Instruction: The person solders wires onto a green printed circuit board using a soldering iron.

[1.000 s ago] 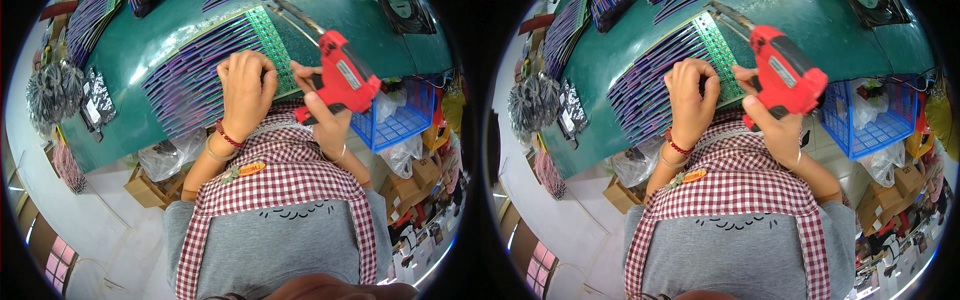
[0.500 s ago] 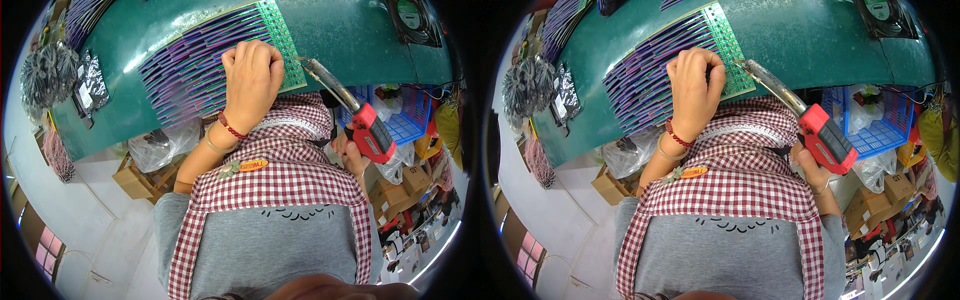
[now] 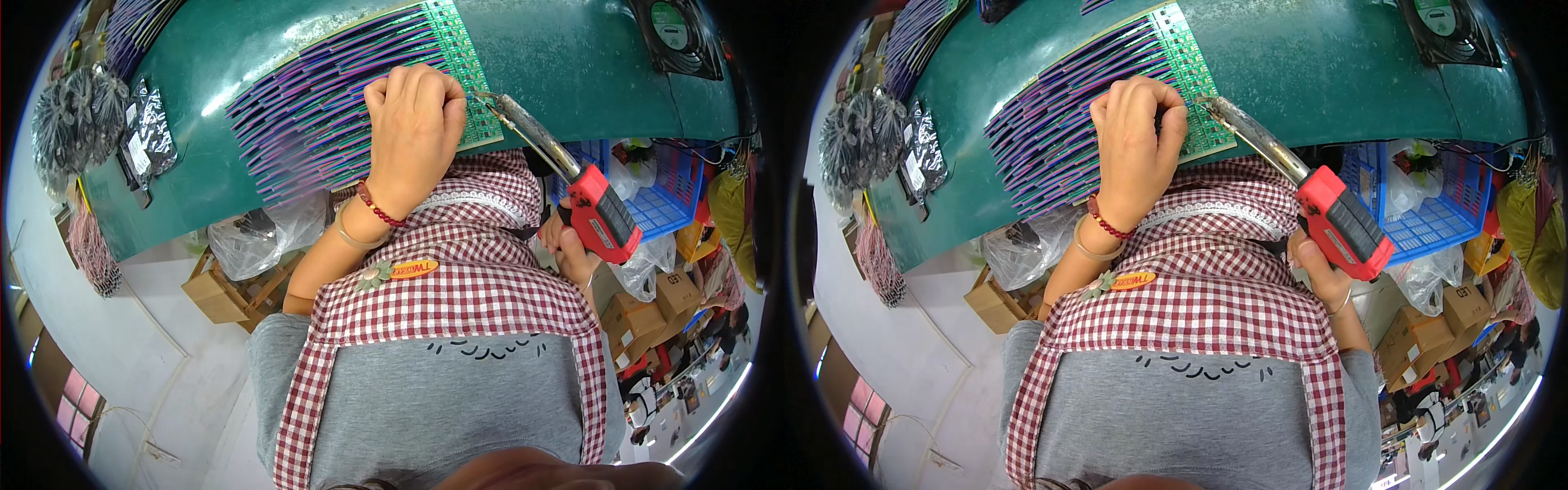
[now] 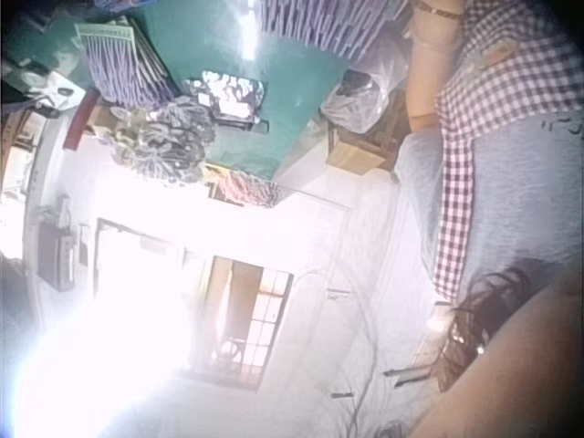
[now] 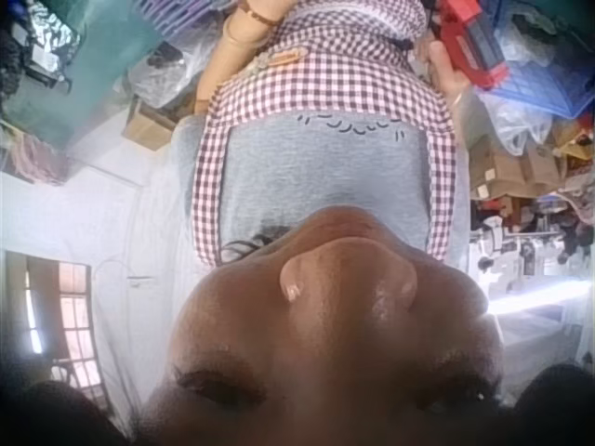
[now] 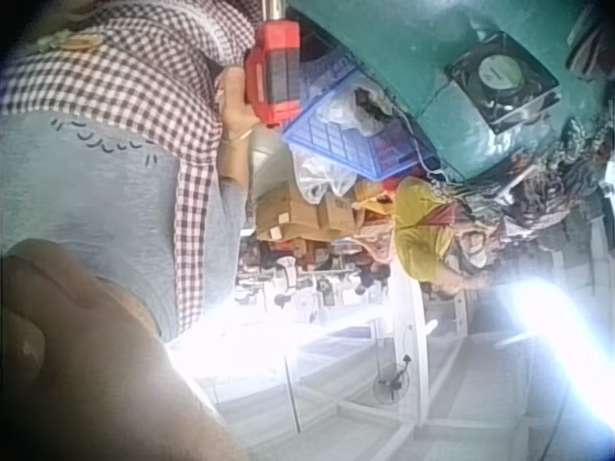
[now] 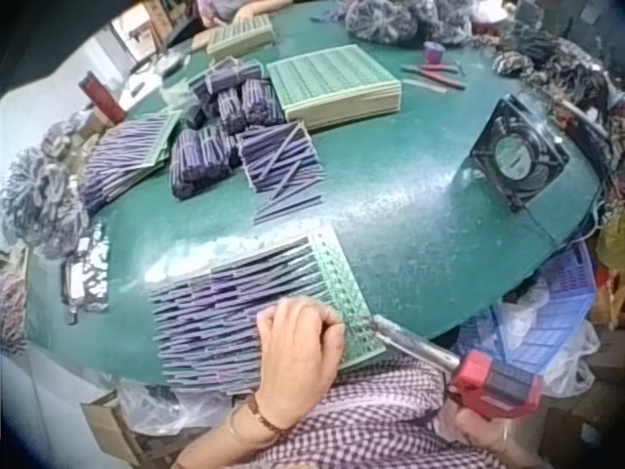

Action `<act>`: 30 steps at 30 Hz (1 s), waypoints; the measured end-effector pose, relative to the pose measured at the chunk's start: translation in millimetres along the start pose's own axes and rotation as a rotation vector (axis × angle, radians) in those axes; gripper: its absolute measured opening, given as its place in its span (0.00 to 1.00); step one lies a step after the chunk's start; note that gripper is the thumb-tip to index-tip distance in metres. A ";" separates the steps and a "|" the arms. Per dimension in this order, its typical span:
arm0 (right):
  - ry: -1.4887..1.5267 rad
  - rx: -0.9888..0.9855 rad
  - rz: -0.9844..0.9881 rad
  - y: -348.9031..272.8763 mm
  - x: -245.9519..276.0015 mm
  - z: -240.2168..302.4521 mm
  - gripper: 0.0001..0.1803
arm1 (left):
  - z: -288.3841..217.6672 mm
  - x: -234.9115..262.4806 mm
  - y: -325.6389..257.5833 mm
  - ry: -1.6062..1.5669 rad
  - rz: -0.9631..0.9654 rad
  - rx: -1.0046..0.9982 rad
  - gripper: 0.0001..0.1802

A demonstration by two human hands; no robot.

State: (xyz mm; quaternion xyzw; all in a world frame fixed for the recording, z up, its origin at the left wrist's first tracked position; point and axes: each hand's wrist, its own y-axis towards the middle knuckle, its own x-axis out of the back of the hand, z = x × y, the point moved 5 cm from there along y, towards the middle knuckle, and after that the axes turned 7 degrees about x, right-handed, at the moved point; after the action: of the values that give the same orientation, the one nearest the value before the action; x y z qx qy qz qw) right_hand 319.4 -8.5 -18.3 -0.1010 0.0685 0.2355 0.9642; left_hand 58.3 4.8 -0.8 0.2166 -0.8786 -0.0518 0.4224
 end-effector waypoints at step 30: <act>0.121 0.109 -0.093 12.4 0.7 13.4 0.27 | -2.3 12.1 -1.3 0.088 0.054 -0.195 0.06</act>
State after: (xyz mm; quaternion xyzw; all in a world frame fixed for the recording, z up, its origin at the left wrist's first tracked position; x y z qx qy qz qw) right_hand 315.3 5.7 -7.4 -0.0652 0.1345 0.1798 0.9723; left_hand 53.8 -1.3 9.0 0.1528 -0.8556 -0.1160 0.4807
